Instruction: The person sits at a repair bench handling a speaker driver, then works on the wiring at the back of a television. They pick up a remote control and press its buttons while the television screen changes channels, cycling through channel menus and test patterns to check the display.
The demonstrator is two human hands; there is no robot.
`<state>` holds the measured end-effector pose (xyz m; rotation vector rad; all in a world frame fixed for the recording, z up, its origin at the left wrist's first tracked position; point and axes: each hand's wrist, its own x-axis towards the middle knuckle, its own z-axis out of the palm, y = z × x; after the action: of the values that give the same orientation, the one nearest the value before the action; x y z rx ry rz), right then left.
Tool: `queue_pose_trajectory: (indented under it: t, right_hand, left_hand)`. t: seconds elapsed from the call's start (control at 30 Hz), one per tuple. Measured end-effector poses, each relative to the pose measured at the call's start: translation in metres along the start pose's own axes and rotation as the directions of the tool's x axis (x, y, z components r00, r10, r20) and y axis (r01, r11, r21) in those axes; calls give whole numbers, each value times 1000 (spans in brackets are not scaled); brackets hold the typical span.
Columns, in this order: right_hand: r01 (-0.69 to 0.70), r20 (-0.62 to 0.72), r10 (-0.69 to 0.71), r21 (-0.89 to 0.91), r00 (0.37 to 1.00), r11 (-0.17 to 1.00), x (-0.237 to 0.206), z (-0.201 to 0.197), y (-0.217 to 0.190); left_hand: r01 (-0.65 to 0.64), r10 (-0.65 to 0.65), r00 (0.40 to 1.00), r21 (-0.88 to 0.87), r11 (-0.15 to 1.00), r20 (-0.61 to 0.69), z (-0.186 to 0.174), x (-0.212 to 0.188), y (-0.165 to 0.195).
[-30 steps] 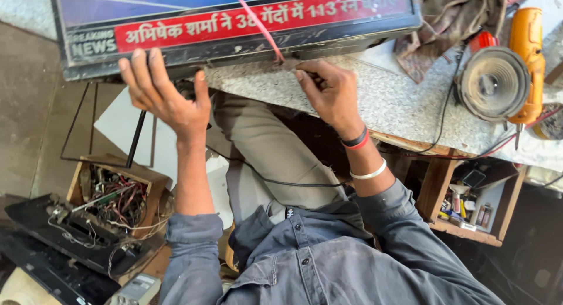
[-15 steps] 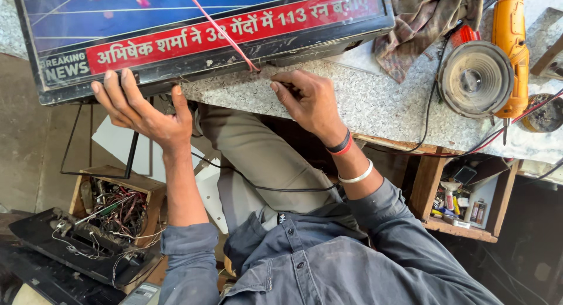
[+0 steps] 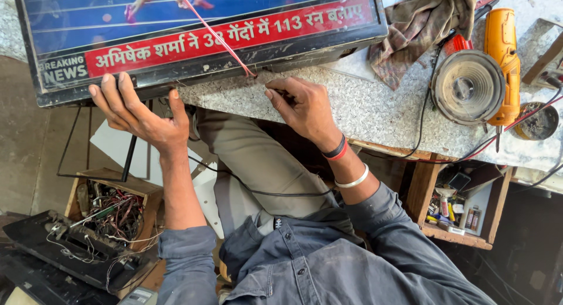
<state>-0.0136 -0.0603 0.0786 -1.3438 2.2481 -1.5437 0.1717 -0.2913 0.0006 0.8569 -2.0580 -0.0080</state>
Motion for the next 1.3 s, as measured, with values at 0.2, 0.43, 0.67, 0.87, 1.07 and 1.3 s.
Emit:
queue_pose_trajectory:
  t: [0.2,0.43,0.67,0.87,1.07,1.3]
  right_hand:
    - [-7,3,7,-12,1000,1000,-1,1,-1]
    - [-10,5,10,3,1000,1000,-2,3,-4]
    - [-28,11,28,14,1000,1000,-1,4,-6]
    - [-25,11,25,1,1000,1000,-2,7,-6]
    - [-27,1,27,0,1000,1000,-3,12,-4]
    - [3,4,-3,-25,1000,1000,-3,13,-5]
  left_hand:
    - [6,-6,1000,4,1000,3,0,0,0]
    - [-32,32,999,3,999,-30,-1,2,-1]
    - [-19,19,1000,2,1000,-18,-4,2,0]
    - [-36,36,998,5,999,-57,-3,5,0]
    - [-44,43,995,-8,999,-89,-4,8,0]
    - [-33,31,996,-15,999,-79,-8,9,1]
